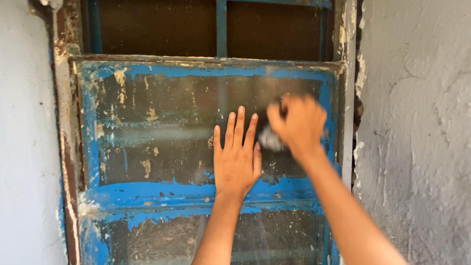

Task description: The person rubs a window pane with a cloth and then sprays liquid from a bottle onto the glass and continues wiping.

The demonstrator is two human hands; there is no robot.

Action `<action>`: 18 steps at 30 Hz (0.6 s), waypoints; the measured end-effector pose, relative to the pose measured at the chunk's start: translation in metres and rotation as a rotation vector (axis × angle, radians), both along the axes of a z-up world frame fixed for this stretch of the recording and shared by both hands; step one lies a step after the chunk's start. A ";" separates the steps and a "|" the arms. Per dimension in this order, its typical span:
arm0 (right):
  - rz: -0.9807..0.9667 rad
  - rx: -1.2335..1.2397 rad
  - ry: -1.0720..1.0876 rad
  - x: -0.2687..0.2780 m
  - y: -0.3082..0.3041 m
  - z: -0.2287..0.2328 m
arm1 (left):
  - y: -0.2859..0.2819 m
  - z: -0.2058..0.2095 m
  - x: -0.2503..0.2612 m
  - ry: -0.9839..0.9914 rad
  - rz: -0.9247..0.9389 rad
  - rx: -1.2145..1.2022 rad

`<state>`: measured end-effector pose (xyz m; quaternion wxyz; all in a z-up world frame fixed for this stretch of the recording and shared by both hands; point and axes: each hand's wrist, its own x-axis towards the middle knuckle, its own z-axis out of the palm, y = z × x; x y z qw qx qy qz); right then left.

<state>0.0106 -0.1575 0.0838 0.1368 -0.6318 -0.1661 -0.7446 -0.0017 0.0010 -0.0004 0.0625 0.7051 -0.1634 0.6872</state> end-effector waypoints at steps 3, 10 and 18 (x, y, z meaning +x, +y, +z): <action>0.048 -0.010 -0.048 0.006 -0.006 0.056 | 0.000 0.002 -0.001 -0.019 -0.025 -0.001; 0.030 -0.045 -0.224 0.004 -0.002 0.064 | -0.001 0.001 -0.004 -0.018 -0.040 -0.008; 0.009 -0.085 -0.090 -0.011 -0.013 -0.012 | 0.000 0.000 -0.004 -0.021 -0.007 -0.001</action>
